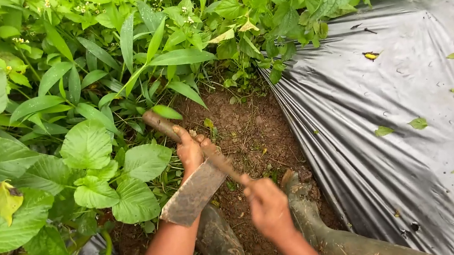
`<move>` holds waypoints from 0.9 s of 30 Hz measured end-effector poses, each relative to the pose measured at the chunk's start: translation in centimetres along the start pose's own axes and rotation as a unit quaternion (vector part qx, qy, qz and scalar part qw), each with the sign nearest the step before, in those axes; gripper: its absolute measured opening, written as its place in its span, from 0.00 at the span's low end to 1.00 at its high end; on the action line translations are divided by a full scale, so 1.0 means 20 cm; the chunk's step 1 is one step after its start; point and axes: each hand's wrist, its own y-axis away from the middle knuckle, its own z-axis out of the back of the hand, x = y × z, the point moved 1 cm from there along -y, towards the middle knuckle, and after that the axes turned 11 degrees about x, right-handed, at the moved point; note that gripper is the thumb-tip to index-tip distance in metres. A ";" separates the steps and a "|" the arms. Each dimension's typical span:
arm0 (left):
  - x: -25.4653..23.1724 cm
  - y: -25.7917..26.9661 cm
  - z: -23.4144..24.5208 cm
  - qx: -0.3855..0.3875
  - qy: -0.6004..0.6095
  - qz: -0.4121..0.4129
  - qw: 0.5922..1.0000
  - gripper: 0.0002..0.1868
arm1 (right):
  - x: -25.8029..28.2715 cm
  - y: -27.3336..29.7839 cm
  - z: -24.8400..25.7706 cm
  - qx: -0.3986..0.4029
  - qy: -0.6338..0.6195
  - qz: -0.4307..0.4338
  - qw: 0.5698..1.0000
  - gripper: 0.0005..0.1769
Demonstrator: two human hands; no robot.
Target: The person uses a hoe to loosen soil and remove weeds along the edge of a black plastic mulch sheet in a garden. They repeatedly strike the ground, pull up clumps of weeds by hand, and discard them beside the mulch.
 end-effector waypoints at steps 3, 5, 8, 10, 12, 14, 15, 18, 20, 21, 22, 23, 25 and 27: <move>0.04 -0.02 0.08 -0.017 0.064 0.011 0.998 0.23 | -0.04 -0.07 0.14 0.096 -0.027 -0.375 0.922 0.15; 0.07 -0.14 0.12 0.011 0.063 -0.032 0.997 0.29 | 0.03 -0.10 0.20 0.032 -0.031 -0.441 0.897 0.18; -0.04 -0.06 0.09 -0.054 -0.208 -0.009 0.977 0.33 | -0.01 -0.02 0.04 0.033 -0.028 -0.155 0.987 0.15; 0.01 -0.05 0.09 -0.019 -0.118 -0.034 0.992 0.31 | -0.06 0.00 -0.01 0.051 -0.039 -0.196 0.979 0.14; 0.04 -0.04 0.10 0.013 -0.021 -0.056 0.998 0.29 | -0.11 0.01 0.01 0.075 -0.048 -0.237 0.967 0.14; 0.03 -0.04 0.10 -0.026 0.019 -0.046 0.998 0.29 | -0.17 -0.01 0.08 0.087 -0.092 -0.445 0.886 0.16; 0.02 -0.07 0.10 -0.022 0.019 -0.046 0.999 0.29 | -0.18 -0.05 0.10 0.084 -0.091 -0.444 0.887 0.16; 0.03 -0.07 0.15 -0.021 -0.072 -0.063 0.995 0.32 | -0.14 -0.08 0.18 0.045 -0.093 -0.466 0.879 0.19; 0.01 -0.04 0.12 -0.056 -0.095 -0.081 0.991 0.35 | -0.09 -0.16 0.25 0.050 -0.044 -0.340 0.938 0.21; -0.01 -0.06 0.14 -0.051 -0.093 -0.084 0.991 0.35 | -0.13 -0.18 0.26 0.046 -0.042 -0.335 0.940 0.21; -0.02 -0.07 0.18 -0.061 -0.084 -0.064 0.993 0.31 | -0.17 -0.18 0.26 0.055 -0.021 -0.331 0.942 0.22; -0.03 -0.08 0.22 -0.072 -0.074 -0.043 0.994 0.26 | -0.21 -0.17 0.27 0.063 0.000 -0.327 0.943 0.22; -0.03 -0.05 0.30 -0.064 -0.099 -0.032 0.993 0.27 | -0.22 -0.19 0.30 0.070 0.002 -0.336 0.939 0.22; -0.04 0.01 0.28 -0.054 -0.126 -0.021 0.990 0.27 | -0.30 -0.16 0.30 0.075 0.002 -0.345 0.936 0.22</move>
